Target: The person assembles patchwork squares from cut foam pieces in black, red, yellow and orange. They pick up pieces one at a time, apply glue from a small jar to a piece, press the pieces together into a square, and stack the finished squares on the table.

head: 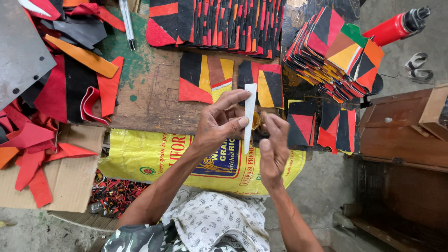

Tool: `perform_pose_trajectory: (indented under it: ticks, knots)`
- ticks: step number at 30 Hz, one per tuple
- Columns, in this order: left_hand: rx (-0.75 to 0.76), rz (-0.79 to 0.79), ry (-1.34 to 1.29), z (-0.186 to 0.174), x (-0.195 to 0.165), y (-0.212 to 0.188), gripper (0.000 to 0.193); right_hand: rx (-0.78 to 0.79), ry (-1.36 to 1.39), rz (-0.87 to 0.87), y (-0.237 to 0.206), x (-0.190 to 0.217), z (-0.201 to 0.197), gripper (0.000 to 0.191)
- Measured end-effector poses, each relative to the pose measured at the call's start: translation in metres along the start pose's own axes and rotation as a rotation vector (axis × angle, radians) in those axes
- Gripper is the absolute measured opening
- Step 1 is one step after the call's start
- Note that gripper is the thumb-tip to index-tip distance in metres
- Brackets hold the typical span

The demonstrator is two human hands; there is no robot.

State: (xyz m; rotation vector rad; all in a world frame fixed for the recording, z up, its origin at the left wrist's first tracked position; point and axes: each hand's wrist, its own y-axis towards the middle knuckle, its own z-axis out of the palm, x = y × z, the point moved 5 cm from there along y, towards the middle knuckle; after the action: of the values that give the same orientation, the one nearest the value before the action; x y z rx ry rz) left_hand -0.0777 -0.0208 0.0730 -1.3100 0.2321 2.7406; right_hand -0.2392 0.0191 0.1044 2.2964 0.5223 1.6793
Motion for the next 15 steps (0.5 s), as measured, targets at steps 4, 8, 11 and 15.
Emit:
perform_pose_trajectory:
  ticks: [4,8,11,15]
  knots:
    - [0.091,0.029,0.114,0.006,-0.005,-0.001,0.063,0.124,0.027,-0.013,0.009,-0.008,0.008,0.057]
    - [0.125,0.028,0.198,0.010,-0.006,-0.001,0.063,0.137,0.069,0.071,0.012,-0.020,0.008,0.061]
    - [0.136,0.028,0.258,0.012,-0.007,-0.001,0.062,0.118,-0.017,0.063,0.015,-0.022,0.006,0.062]
    - [0.077,-0.001,0.169,0.010,-0.008,0.000,0.063,0.067,-0.268,-0.180,0.014,-0.006,0.005,0.056]
